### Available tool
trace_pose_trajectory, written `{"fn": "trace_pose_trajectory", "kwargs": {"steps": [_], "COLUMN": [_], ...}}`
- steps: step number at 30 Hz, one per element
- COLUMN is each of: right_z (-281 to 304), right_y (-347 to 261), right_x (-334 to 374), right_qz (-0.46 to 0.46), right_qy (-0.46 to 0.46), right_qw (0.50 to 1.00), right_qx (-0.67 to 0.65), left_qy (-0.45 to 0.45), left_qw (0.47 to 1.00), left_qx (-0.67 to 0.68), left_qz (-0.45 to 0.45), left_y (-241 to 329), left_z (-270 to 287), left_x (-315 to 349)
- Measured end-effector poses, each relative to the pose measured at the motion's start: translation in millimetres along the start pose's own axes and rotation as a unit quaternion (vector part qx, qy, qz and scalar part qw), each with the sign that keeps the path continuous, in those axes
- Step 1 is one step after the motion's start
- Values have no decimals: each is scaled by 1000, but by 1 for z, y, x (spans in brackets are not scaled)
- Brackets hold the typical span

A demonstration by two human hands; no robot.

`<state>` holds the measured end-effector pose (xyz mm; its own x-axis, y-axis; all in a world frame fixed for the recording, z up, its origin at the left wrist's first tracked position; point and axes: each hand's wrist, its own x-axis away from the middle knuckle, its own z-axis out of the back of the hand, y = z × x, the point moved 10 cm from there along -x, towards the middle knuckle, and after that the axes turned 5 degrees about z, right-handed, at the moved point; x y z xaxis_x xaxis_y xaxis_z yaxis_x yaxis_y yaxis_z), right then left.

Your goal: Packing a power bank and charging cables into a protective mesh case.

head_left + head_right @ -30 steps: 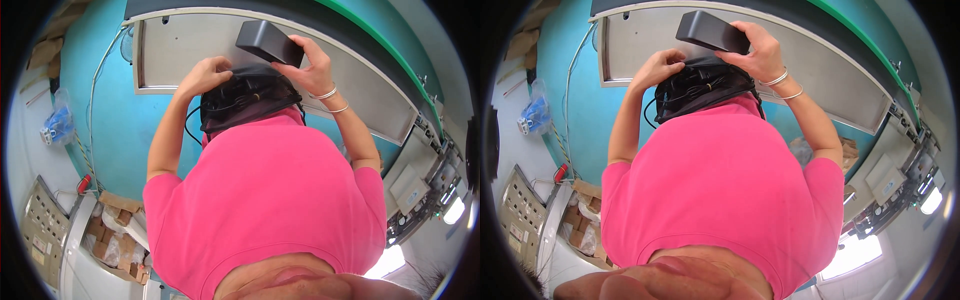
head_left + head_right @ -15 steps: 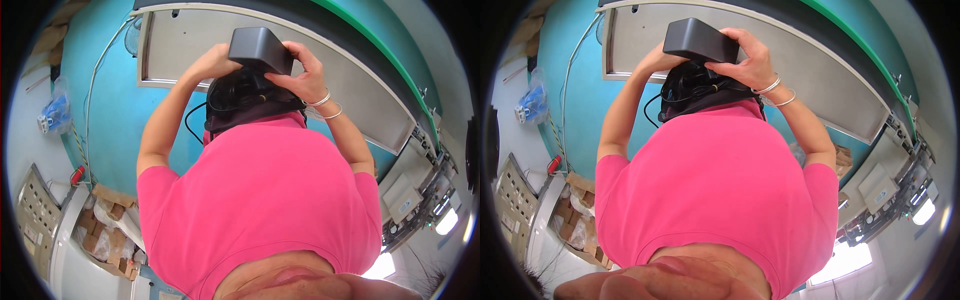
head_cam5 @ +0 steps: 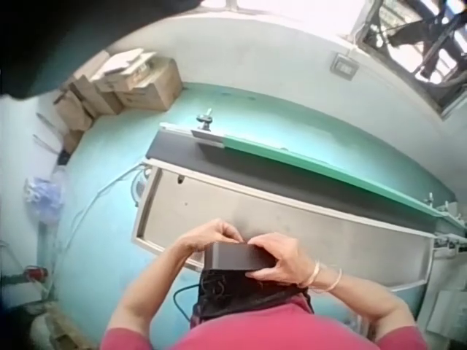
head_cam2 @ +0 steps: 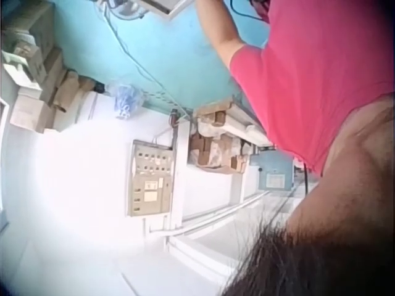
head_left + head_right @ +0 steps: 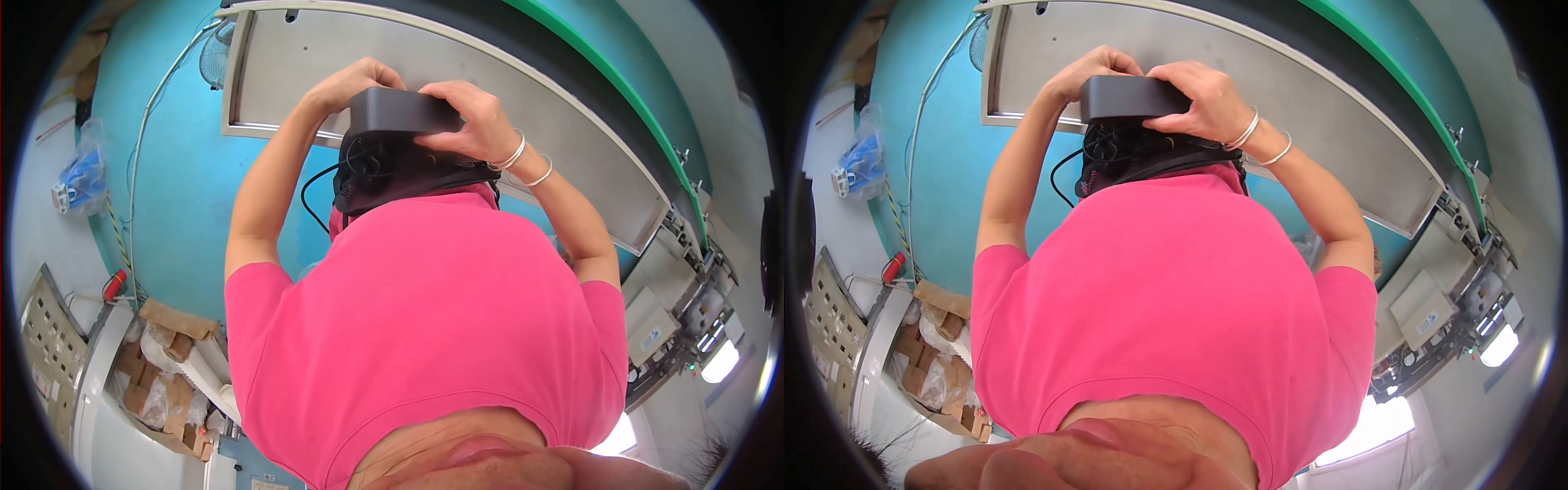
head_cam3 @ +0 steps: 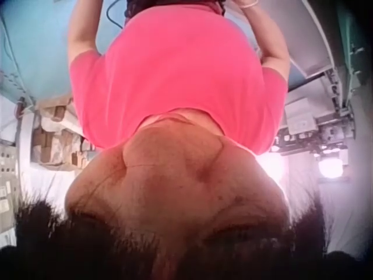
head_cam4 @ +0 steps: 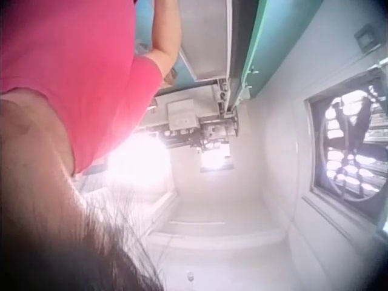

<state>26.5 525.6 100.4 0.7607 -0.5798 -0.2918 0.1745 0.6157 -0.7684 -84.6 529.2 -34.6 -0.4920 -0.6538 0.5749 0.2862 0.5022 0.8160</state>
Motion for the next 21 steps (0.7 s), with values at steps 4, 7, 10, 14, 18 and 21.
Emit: {"fn": "trace_pose_trajectory", "kwargs": {"steps": [4, 7, 10, 14, 18, 21], "right_z": [19, 23, 27, 52, 66, 68], "right_y": [0, -3, 3, 27, 39, 40], "right_x": [9, 17, 27, 45, 56, 61], "right_qz": [-18, -41, -81, -204, -302, -322], "right_qy": [9, -28, -33, 51, 99, 126], "right_qw": [990, 975, 981, 972, 948, 938], "right_qx": [142, 216, 176, 106, 22, -17], "left_qy": [-21, -9, 58, 174, 148, 166], "left_qw": [1000, 1000, 991, 925, 917, 883], "left_qx": [6, -18, -120, -306, -354, -425], "left_qz": [20, 20, -10, -140, -110, -115], "left_y": [-5, -5, 9, 55, 74, 68], "left_z": [1, 0, 2, -18, -59, -76], "left_x": [4, 4, 8, 37, 60, 48]}}
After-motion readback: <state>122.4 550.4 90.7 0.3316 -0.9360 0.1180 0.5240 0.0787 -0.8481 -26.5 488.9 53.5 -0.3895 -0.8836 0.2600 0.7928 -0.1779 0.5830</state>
